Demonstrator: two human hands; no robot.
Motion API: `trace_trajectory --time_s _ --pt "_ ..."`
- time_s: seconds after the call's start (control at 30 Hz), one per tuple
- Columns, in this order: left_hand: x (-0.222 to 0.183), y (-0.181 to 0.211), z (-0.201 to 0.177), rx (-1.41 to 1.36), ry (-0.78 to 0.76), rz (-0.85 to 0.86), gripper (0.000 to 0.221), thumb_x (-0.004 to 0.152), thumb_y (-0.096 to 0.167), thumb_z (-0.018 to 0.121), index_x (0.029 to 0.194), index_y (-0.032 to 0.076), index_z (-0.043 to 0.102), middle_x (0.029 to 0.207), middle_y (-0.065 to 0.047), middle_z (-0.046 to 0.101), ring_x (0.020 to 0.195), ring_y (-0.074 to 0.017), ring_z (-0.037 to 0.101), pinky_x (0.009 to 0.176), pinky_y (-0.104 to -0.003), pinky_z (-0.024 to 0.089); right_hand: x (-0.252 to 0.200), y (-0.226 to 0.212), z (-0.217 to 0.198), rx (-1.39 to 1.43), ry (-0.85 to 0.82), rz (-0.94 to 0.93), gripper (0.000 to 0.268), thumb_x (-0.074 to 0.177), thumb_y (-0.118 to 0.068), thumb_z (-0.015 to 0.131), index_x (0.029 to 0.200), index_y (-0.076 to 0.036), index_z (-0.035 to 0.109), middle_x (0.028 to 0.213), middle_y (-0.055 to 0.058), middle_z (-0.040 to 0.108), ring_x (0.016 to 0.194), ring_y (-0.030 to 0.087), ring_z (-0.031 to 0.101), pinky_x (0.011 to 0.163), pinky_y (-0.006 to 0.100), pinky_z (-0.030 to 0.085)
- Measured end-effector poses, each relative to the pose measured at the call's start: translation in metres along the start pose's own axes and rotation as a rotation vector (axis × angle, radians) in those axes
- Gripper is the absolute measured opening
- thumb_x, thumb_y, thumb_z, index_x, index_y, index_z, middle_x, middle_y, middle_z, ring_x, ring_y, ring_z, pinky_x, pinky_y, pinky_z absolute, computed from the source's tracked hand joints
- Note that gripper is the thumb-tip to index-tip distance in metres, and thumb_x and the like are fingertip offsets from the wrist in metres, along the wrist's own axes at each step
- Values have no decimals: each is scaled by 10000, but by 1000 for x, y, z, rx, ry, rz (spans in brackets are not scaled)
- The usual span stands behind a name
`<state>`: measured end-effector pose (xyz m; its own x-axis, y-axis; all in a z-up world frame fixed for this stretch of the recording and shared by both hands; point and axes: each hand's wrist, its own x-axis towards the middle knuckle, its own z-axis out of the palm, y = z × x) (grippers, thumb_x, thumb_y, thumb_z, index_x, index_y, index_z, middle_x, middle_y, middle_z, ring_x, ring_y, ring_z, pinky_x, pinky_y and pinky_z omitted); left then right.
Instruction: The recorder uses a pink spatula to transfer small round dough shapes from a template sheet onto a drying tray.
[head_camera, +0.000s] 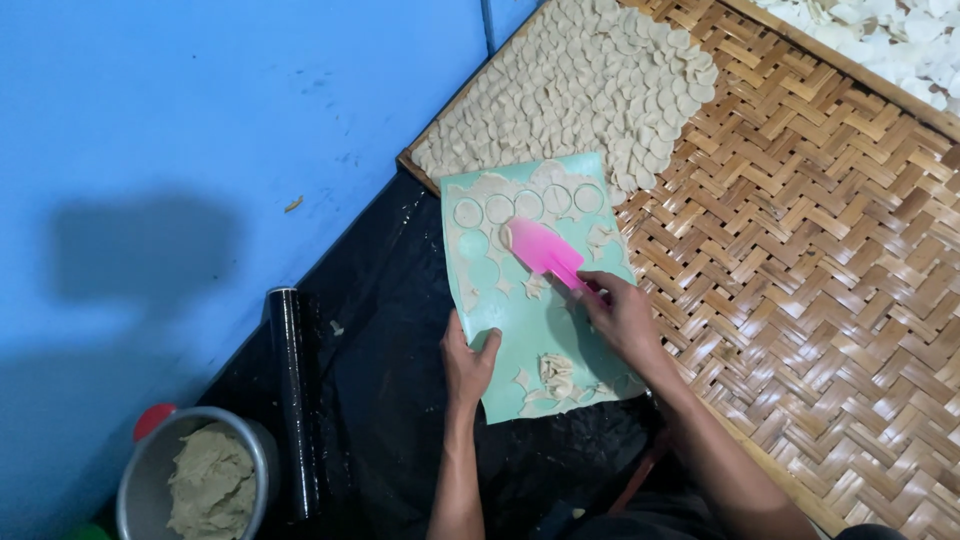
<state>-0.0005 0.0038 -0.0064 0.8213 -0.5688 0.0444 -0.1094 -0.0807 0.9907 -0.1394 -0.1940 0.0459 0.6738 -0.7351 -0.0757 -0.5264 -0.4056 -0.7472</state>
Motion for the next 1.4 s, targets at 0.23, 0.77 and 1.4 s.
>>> trace_trajectory --time_s 0.23,0.77,1.4 --pt "1 0 -1 68 6 1 389 824 38 703 1182 -60 585 1018 -185 743 890 -242 742 742 -381 579 17 46 21 361 -204 87 375 967 -288 665 1250 -47 715 875 84 779 702 149 658 647 314 535" --pt "0 9 -1 62 10 -13 360 818 45 702 1144 -63 592 1009 -198 754 874 -262 747 741 -391 580 30 55 -42 335 -118 84 346 958 -237 673 1257 -75 734 867 69 778 685 140 671 608 297 536" --pt "1 10 1 87 24 -59 386 808 47 711 1156 -54 580 995 -171 743 857 -240 737 715 -380 572 281 148 -147 -135 578 -167 274 972 -182 750 1148 28 762 950 229 751 831 322 752 780 413 581"
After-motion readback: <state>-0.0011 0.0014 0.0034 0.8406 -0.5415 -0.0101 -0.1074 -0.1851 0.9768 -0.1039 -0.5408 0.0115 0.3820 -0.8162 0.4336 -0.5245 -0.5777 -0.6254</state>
